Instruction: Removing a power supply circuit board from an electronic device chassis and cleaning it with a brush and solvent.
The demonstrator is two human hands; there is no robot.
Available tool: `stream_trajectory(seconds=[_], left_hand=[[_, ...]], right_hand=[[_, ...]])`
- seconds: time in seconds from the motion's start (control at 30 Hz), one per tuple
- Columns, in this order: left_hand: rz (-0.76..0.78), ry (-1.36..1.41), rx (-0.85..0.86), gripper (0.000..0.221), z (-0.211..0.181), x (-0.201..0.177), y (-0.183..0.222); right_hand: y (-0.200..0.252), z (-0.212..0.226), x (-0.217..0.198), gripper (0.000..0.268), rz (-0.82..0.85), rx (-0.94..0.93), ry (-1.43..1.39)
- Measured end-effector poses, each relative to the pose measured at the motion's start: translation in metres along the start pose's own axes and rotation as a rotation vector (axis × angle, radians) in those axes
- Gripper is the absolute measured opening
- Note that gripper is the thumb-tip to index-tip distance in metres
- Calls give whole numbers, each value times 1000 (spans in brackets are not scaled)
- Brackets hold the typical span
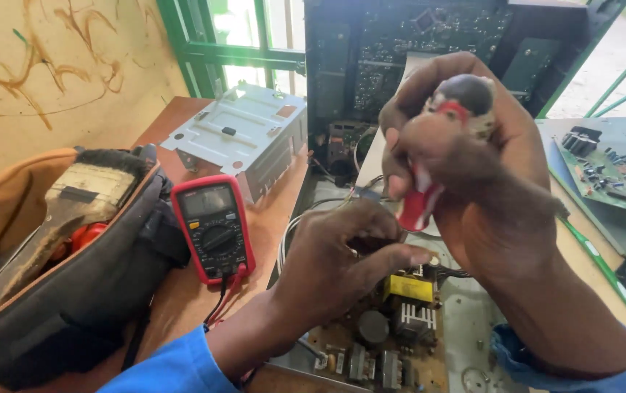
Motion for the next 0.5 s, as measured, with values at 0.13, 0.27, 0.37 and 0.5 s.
stream_trajectory(seconds=[0.13,0.27,0.37,0.5], left_hand=[[320,40,157,13,4,-6,3],[156,36,115,11,5,-7,3],[-1,4,102,29,5,-7,2],[283,2,149,7,11,-10,2]], right_hand=[[3,-8,-6,42,33,-45,-69],[2,-12,-5,37,75,-47,45],[3,-14,2,34,109,-61,182],[7,-21,-4,37,38,8,171]])
Point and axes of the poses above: each hand's wrist, its own y-axis away from the middle knuckle, its own x-axis out of the palm, z = x × y, the point moved 1 cm from there along -y, towards the middle knuckle, and after that the axes turned 11 degrees about -x, right-handed, at the moved point
